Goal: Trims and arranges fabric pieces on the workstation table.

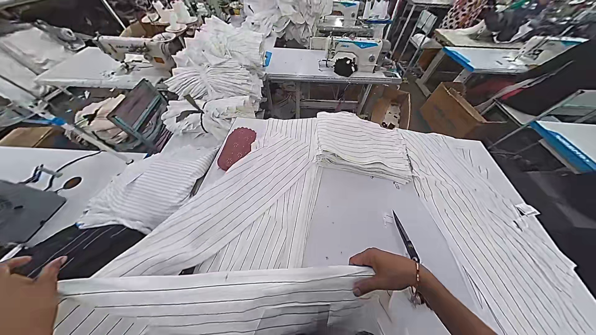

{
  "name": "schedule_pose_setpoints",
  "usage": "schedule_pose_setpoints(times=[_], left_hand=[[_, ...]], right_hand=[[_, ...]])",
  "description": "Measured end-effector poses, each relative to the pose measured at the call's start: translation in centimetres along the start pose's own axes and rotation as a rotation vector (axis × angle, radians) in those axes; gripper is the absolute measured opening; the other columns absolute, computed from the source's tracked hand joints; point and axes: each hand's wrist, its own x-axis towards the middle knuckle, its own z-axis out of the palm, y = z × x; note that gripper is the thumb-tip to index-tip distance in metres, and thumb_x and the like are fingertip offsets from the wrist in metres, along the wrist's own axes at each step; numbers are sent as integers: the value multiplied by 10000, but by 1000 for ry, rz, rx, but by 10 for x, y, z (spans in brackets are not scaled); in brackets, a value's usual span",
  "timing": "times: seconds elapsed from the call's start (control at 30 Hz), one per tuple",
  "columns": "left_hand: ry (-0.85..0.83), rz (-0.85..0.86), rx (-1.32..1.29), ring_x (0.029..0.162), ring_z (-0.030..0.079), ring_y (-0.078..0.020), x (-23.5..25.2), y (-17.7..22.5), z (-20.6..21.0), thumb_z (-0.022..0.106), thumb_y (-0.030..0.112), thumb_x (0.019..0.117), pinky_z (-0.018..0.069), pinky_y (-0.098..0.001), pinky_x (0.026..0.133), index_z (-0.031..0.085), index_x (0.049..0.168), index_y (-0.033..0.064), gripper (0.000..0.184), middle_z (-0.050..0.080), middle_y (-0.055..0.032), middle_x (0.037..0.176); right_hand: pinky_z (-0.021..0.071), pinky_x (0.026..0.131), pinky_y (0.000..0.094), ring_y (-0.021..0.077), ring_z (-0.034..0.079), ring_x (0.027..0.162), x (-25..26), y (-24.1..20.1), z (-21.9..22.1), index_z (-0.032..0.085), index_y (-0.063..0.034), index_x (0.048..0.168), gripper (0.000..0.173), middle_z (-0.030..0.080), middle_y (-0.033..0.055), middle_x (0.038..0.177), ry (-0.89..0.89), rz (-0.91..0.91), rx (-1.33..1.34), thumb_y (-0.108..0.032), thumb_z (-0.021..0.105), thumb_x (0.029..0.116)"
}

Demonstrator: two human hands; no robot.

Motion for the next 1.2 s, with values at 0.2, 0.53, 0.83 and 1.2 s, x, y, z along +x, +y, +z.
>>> schedule_pose_setpoints(times=[0.2, 0.53, 0.83, 1.2], left_hand=[[-346, 630, -272, 1214, 563, -578, -62, 237, 111, 678, 312, 979, 390, -760, 1008, 637, 1294, -71, 498, 613, -363, 1275], [-760, 764, -323, 1199, 594, -512, -95, 430, 209, 598, 128, 1007, 447, -679, 1010, 667, 1222, -87, 311, 631, -342, 1239], [-970, 673, -969, 574, 581, 26, -113, 433, 23, 677, 110, 947, 485, -165, 562, 690, 867, 46, 103, 642, 76, 657], [-1016, 822, -1338, 771, 681, 57, -234, 317, -70, 676, 96, 930, 568, -126, 713, 769, 1037, 123, 144, 757, 122, 908]], right_hand=[[457, 722, 436, 207, 564, 728, 16, 45, -30, 659, 37, 947, 412, 608, 119, 780, 268, 297, -5, -359, 768, 915], [502, 825, 436, 234, 644, 816, -21, 86, 33, 705, 46, 1082, 366, 700, 164, 890, 965, 377, 310, -302, 703, 969], [576, 755, 358, 175, 725, 783, 2, 13, 85, 700, 78, 1005, 290, 734, 154, 834, 1581, -18, 160, -207, 669, 967], [504, 739, 89, -118, 603, 800, -13, -103, 66, 684, -6, 905, 150, 683, -81, 838, 999, -696, 197, -143, 679, 967]])
